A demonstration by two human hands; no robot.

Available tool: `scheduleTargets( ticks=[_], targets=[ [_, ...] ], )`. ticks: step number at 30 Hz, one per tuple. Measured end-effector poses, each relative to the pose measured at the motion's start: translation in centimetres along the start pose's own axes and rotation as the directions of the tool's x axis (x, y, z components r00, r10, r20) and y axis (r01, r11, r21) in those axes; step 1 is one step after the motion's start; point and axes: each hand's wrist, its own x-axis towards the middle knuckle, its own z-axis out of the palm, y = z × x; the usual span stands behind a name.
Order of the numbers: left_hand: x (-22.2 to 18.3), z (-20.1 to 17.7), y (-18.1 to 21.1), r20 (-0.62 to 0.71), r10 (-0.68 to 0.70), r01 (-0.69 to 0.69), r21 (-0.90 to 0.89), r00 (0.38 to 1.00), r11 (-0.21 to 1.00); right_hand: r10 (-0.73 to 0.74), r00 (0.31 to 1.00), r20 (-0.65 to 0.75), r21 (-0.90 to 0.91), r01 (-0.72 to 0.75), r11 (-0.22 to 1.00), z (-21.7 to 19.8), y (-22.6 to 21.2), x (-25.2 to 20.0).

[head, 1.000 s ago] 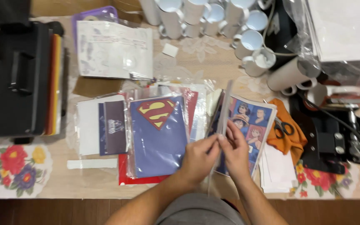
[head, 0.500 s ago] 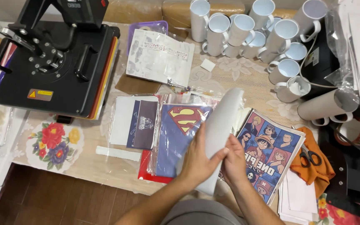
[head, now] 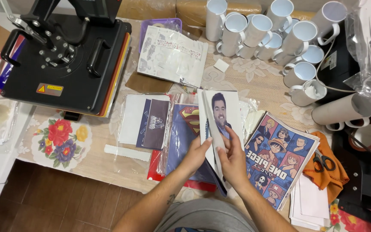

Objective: The person handles several printed transfer sheets with logos and character images, peels off backing paper, and places each sheet into a clear plastic sleeve. The person stacks the packaged sheets on the table next to a heat press and stacks of white mugs.

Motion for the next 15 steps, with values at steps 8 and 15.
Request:
scheduleTargets(
  ticks=[8, 15],
  targets=[
    [-0.7, -0.7, 3.9, -0.108, 0.095, -0.062, 0.272, 0.990, 0.960, -0.141, 0.975, -0.169, -0.178, 0.110, 0.978, -0.3, 1.6, -0.2],
    [-0.2, -2.3, 2.3, -0.142, 0.220, -0.148, 0.400, 0.965, 0.905, -0.206, 0.946, -0.250, -0.159, 0.169, 0.973, -1.0, 0.0, 0.3]
  ],
)
